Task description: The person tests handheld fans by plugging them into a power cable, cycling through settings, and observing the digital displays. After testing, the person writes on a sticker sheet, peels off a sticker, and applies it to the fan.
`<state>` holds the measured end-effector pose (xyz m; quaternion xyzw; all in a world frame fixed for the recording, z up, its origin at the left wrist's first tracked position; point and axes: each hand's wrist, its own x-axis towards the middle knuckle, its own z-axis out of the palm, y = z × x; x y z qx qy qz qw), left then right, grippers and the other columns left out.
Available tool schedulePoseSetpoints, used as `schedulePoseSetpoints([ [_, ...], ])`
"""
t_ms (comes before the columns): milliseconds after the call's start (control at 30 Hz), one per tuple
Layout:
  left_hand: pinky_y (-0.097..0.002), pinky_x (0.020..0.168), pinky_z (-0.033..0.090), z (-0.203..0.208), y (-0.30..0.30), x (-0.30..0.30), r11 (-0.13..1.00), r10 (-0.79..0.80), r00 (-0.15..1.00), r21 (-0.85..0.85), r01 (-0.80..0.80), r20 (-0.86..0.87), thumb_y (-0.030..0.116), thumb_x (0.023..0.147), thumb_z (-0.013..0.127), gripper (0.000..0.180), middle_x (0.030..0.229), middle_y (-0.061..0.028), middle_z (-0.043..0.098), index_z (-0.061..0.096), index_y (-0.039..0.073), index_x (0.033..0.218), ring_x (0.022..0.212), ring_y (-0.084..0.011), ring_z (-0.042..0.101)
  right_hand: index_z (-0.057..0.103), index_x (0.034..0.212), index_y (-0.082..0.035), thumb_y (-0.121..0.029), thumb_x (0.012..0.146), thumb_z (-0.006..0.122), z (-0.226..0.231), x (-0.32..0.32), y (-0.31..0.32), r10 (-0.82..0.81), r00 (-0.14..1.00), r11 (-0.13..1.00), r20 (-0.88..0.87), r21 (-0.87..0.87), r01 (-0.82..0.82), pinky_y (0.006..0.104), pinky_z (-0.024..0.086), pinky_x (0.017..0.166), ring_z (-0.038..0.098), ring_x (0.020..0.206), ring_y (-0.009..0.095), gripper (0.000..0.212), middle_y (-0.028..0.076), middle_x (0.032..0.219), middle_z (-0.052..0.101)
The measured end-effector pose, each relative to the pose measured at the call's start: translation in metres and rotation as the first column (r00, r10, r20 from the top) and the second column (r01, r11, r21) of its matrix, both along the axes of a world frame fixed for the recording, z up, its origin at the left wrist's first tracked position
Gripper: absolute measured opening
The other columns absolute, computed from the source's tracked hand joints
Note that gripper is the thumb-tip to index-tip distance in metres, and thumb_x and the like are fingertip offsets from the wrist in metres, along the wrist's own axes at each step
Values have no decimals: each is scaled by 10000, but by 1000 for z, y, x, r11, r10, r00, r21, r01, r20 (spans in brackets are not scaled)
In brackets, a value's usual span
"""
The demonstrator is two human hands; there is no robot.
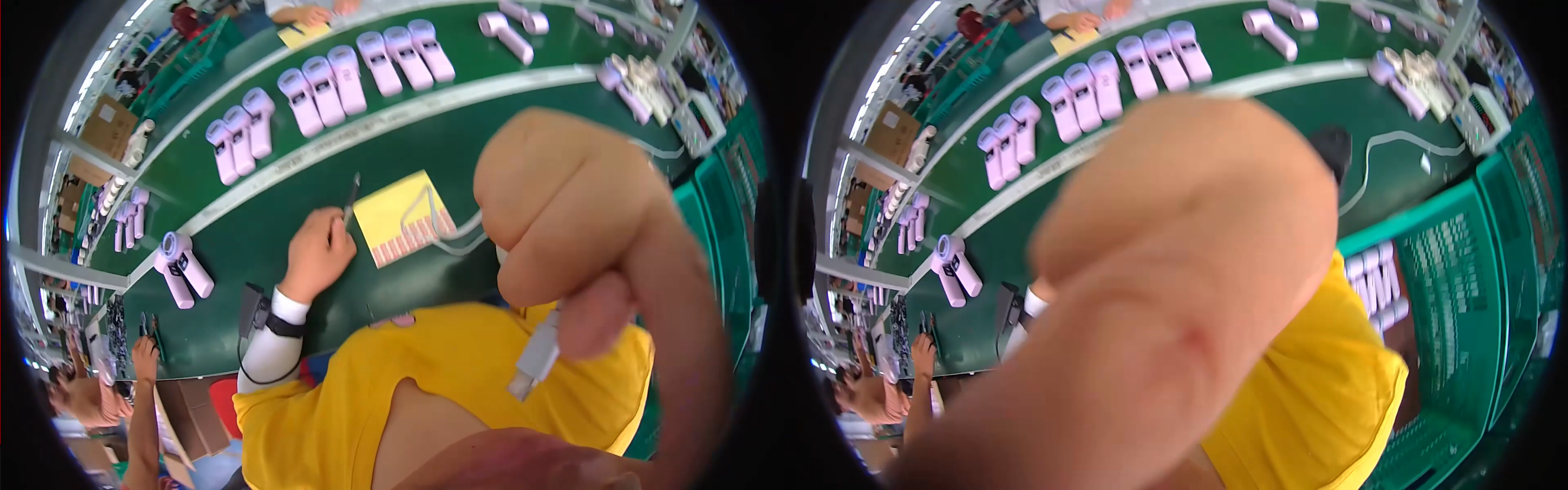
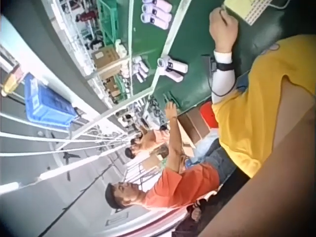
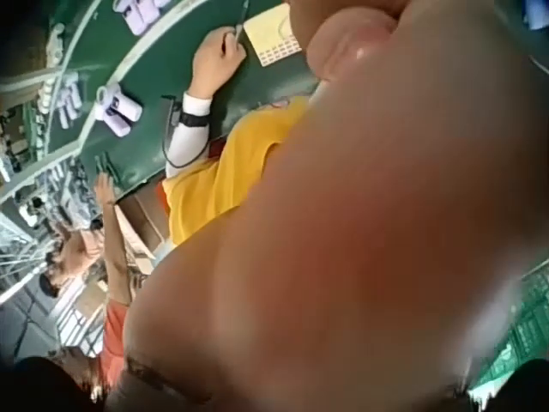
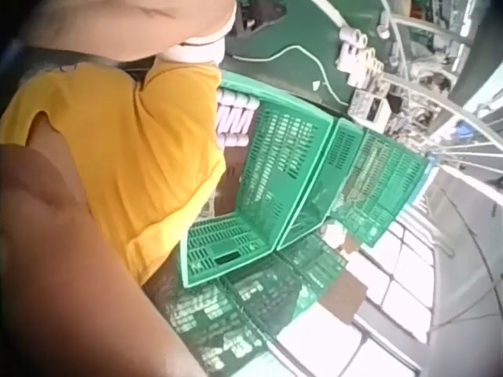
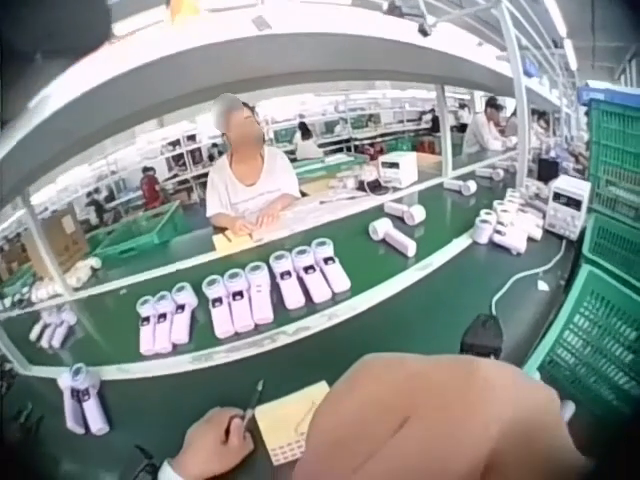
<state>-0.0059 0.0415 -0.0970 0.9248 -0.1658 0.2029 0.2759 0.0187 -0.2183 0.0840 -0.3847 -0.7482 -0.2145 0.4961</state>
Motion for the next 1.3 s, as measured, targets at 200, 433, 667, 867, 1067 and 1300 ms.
schedulePoseSetpoints([
  [200,-364,640,485,5,-5,-3,997,81,991,-8,-83,-105,95,832,559,162,879,-144,614,603,20,970,711,-314,601,694,979,-281,-75,919,518,-9,-14,-12,-106,994,994,-27,-30,105,281,227,337,312,349,128,277,28,582,524],
  [433,-372,631,480,9,-6,-3,996,82,985,-6,-84,-149,94,835,554,178,859,-145,607,592,21,992,706,-319,598,698,970,-249,-82,918,525,-11,-17,-27,-189,980,979,-65,-83,184,279,229,338,315,353,126,246,25,586,511],
  [667,-382,648,481,8,-7,-3,995,96,981,5,-96,-167,100,840,550,185,875,-150,607,587,24,1004,726,-330,598,703,961,-218,-90,916,532,-14,-21,-28,-239,968,966,-72,-117,230,277,230,339,319,357,124,218,21,590,498],
  [867,-385,646,481,9,-7,-3,996,84,984,5,-84,-159,98,839,551,188,880,-153,604,584,22,1008,728,-336,595,707,953,-191,-97,914,538,-12,-22,-23,-243,968,966,-68,-113,234,276,231,340,322,361,123,197,19,593,487],
  [1067,-386,649,483,9,-8,-3,998,64,984,1,-64,-164,92,841,551,189,889,-158,603,586,17,1010,734,-340,595,711,945,-164,-104,913,544,-8,-24,-15,-224,973,972,-49,-80,220,274,233,340,325,365,122,180,16,596,476],
  [1300,-388,654,484,11,-9,-4,998,61,985,21,-58,-162,88,845,541,184,886,-158,601,587,14,1007,740,-338,598,715,936,-133,-112,911,551,-5,-21,-11,-211,977,975,-33,-76,208,273,234,341,329,369,120,167,13,600,463],
])
